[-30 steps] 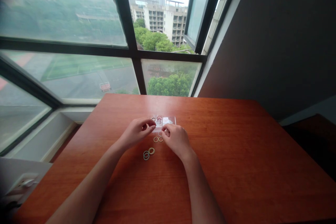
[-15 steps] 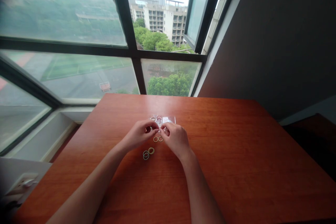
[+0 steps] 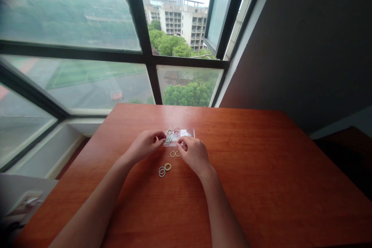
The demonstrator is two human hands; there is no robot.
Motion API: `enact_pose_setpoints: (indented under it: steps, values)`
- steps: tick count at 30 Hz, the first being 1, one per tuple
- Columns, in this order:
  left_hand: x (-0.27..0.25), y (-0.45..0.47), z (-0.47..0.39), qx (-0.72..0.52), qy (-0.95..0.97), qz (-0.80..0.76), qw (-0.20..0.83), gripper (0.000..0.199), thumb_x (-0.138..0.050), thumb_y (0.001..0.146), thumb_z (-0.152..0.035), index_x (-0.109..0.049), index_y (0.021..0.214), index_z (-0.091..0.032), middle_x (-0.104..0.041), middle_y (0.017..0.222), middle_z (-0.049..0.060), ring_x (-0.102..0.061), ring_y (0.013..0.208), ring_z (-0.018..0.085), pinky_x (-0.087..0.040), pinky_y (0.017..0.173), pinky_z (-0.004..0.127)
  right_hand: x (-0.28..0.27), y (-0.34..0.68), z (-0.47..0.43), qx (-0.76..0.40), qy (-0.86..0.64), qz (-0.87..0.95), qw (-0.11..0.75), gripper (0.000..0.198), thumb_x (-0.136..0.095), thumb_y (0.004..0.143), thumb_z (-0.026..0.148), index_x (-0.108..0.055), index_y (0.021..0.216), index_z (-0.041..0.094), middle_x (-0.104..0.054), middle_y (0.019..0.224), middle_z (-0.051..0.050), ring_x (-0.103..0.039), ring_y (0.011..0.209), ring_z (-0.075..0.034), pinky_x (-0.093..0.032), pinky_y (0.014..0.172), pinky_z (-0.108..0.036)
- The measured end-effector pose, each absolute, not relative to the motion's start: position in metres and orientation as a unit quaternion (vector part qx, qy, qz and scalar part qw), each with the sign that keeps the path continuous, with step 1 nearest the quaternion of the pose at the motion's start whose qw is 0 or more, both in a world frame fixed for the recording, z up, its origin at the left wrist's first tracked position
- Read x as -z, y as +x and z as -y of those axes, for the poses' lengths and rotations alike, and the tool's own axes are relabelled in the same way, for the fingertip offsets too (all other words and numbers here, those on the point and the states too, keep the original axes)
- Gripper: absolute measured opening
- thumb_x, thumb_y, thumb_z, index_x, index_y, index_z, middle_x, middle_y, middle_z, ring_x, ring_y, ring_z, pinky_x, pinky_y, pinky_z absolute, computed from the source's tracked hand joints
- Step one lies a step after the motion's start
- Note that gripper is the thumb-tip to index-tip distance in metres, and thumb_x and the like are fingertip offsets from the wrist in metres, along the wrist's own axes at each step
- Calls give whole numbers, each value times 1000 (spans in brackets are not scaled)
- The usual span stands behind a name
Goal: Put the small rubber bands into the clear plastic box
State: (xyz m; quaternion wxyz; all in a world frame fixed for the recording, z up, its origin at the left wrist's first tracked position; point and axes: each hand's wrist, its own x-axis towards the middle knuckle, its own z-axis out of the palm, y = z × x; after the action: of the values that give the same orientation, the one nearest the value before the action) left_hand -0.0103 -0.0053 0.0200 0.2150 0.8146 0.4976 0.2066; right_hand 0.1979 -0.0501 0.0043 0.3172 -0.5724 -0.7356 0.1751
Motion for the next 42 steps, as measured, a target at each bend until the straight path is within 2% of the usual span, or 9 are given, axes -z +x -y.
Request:
enact_pose_setpoints:
  steps: [7,16,26,31,37,42]
  values:
    - [-20,-13,4,-227,802,-509,215,18,-54,81,-24,-70,85,-18,-71,78,3,-59,66,14,-39,60,22,-8,194,53,-187,-562,745,308,9,-59,84,23,-67,81,21,-57,62,3,-51,59,-11,-35,61,-21]
    - [-19,-13,4,-231,796,-518,211,16,-55,80,-24,-70,85,-19,-71,78,3,-59,66,14,-39,59,21,-8,171,68,-281,-453,826,184,12,-67,75,22,-73,85,27,-67,68,4,-58,63,-11,-37,60,-20]
    - [-22,-10,7,-226,798,-519,207,17,-54,81,-24,-70,84,-19,-70,80,3,-59,67,14,-38,59,22,-4,166,68,-228,-464,844,141,9,-67,74,20,-72,75,27,-68,67,2,-59,62,-13,-32,57,-22]
    - [-23,-10,7,-230,798,-515,213,17,-54,81,-24,-70,84,-19,-70,79,3,-58,67,14,-38,59,22,-6,170,67,-232,-483,830,150,7,-67,74,20,-71,75,26,-67,67,3,-59,63,-12,-31,56,-22]
    - [-22,-9,7,-248,794,-507,226,16,-56,80,-25,-70,82,-18,-70,78,3,-57,65,13,-38,58,22,-4,173,63,-265,-508,787,230,7,-63,78,19,-69,78,23,-63,65,4,-54,58,-10,-32,56,-20]
    - [-22,-5,7,-276,778,-468,314,21,-53,83,-29,-69,84,-15,-68,75,3,-56,66,13,-40,60,21,-3,178,56,-237,-554,736,309,8,-61,82,25,-68,83,22,-55,57,5,-48,54,-11,-33,56,-21]
